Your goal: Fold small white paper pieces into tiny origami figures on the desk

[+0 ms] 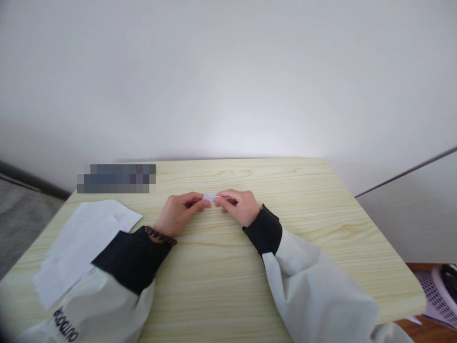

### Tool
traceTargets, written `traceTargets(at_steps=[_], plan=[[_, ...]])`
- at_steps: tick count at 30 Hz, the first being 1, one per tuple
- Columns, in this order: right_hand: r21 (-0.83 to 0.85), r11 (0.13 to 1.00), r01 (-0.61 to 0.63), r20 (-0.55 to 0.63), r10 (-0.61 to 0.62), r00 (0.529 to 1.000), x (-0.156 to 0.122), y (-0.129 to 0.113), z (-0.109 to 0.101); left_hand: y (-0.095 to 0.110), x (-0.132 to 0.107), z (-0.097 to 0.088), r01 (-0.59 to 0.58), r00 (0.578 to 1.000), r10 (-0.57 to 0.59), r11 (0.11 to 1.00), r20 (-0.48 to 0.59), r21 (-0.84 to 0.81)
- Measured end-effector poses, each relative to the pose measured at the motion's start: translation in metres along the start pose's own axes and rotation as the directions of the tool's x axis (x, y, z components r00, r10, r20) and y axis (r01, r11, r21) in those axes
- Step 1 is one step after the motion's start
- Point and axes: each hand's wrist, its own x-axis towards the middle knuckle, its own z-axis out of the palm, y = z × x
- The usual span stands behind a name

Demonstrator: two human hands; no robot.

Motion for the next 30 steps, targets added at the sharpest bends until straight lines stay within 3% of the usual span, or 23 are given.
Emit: traceTargets(at_steps=[6,11,20,26,30], plan=[[-0.060,0.997,0.047,-0.004,-0.048,0.999,-0.0001,-0.0046,-0.0008,0.0055,-0.0008,0.0015,0.017,1.000,-0.017,1.000,-0.016,0.001],[0.010,1.000,0.012,0.008,-0.013,1.000,-0.0006,-0.0044,0.0000,0.0056,-0.0005,0.0012,-0.009,0.999,0.008,1.000,0.032,0.009],[-0.017,1.000,0.021,0.090,-0.020,0.996,-0.0018,-0.0095,-0.0006,0.0043,-0.0018,0.0030,-0.026,0.999,0.025,0.999,0.042,0.021],[0.122,0.991,-0.052,0.010,0.051,0.999,-0.0005,-0.0052,0.0022,0.0046,-0.0014,0.0011,0.016,1.000,-0.015,0.998,0.019,-0.054],[0.190,0.979,-0.069,-0.050,0.080,0.996,0.0003,-0.0022,0.0024,0.0047,-0.0009,-0.0016,-0.006,0.998,0.012,0.994,0.064,-0.105]])
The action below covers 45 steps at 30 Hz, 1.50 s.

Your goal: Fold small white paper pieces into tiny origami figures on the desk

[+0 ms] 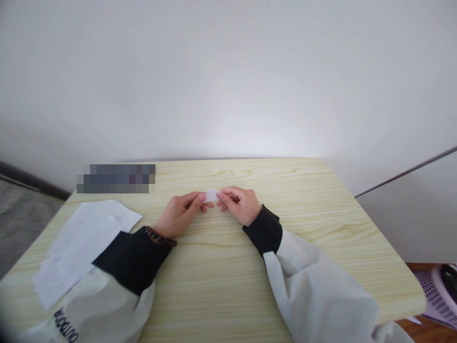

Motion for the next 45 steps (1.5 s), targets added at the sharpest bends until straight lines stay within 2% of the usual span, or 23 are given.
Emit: traceTargets(at_steps=[4,10,14,19,27,38,40,42,45], plan=[[-0.011,1.000,-0.008,-0.002,0.008,1.000,-0.0003,-0.0009,-0.0005,-0.0014,0.0000,0.0001,0.005,0.999,-0.006,1.000,0.035,0.013],[-0.063,0.998,0.010,0.051,-0.006,0.999,-0.0008,-0.0039,0.0004,-0.0001,0.0001,0.0013,0.031,1.000,-0.030,0.998,-0.009,0.052],[-0.032,0.999,-0.014,0.064,0.016,0.998,-0.0003,-0.0023,0.0001,-0.0005,0.0000,0.0013,0.035,0.999,-0.036,0.997,0.010,0.073],[-0.059,0.998,0.011,0.160,-0.001,0.987,-0.0011,-0.0018,-0.0022,-0.0007,-0.0004,0.0017,-0.020,0.999,0.013,0.986,0.046,0.164],[-0.022,1.000,-0.020,0.157,0.023,0.987,-0.0019,0.0001,-0.0010,-0.0054,-0.0002,0.0030,0.027,0.999,-0.028,0.999,0.043,0.029],[0.038,0.994,-0.107,0.146,0.100,0.984,-0.0009,0.0006,-0.0003,-0.0045,0.0000,0.0038,0.038,0.999,-0.038,0.999,0.016,0.021],[0.083,0.988,-0.130,0.148,0.117,0.982,0.0001,0.0017,0.0001,-0.0054,-0.0001,0.0045,0.011,1.000,-0.010,0.998,-0.020,0.063],[0.116,0.982,-0.146,0.149,0.128,0.980,0.0010,0.0023,0.0005,-0.0062,-0.0008,0.0051,-0.061,0.996,0.069,0.988,-0.052,0.140],[0.126,0.977,-0.173,0.132,0.157,0.979,0.0017,0.0019,0.0006,-0.0067,-0.0025,0.0056,-0.182,0.980,0.196,0.945,-0.027,0.272]])
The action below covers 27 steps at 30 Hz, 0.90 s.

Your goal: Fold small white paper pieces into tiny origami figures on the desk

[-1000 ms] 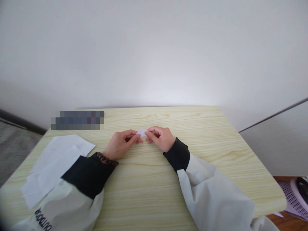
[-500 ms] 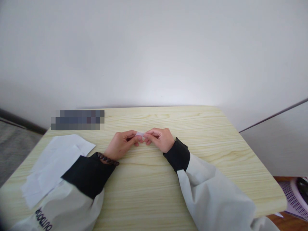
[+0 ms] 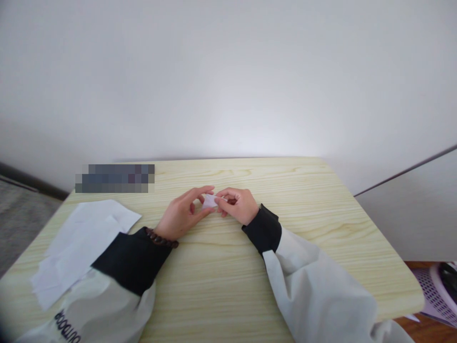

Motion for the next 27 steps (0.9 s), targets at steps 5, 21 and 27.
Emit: traceTargets(at_steps=[5,21,27], plan=[[0.026,1.000,-0.004,-0.024,0.004,1.000,-0.0008,-0.0010,-0.0005,-0.0002,-0.0015,0.0004,-0.070,0.997,0.072,0.987,-0.013,0.145],[-0.045,0.997,0.064,0.064,-0.062,0.996,-0.0012,0.0004,-0.0024,-0.0033,0.0003,0.0019,0.041,0.996,-0.035,0.997,-0.081,0.069],[-0.101,0.991,0.085,0.051,-0.080,0.996,-0.0020,-0.0012,-0.0026,-0.0040,0.0003,0.0017,0.037,0.997,-0.032,0.997,-0.075,0.074]])
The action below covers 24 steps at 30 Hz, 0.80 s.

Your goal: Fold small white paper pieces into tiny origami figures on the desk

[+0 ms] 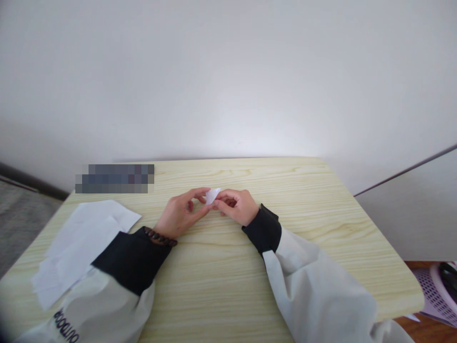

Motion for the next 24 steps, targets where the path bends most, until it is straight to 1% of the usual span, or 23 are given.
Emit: traceTargets(at_steps=[3,9,13,17,20,24], plan=[[-0.019,1.000,-0.003,-0.007,0.003,1.000,-0.0004,-0.0018,0.0006,-0.0008,-0.0001,0.0002,-0.018,1.000,0.018,1.000,0.001,0.007],[-0.013,1.000,-0.006,-0.052,0.005,0.999,0.0000,-0.0054,0.0021,-0.0008,-0.0014,-0.0013,-0.143,0.989,0.143,0.990,0.033,0.004],[-0.039,0.999,-0.016,-0.076,0.013,0.997,0.0008,-0.0062,0.0024,-0.0012,-0.0025,-0.0013,-0.188,0.982,0.188,0.982,0.033,-0.019],[-0.071,0.997,-0.019,-0.073,0.014,0.997,0.0012,-0.0054,0.0025,-0.0035,-0.0014,0.0007,-0.200,0.980,0.200,0.980,0.001,-0.009],[-0.125,0.992,-0.024,-0.067,0.016,0.998,0.0011,-0.0050,0.0023,-0.0067,0.0000,0.0023,-0.206,0.977,0.206,0.979,-0.045,0.009],[-0.232,0.973,0.006,-0.062,-0.020,0.998,0.0009,-0.0053,0.0021,-0.0102,0.0001,0.0033,-0.281,0.954,0.285,0.958,-0.090,0.055]])
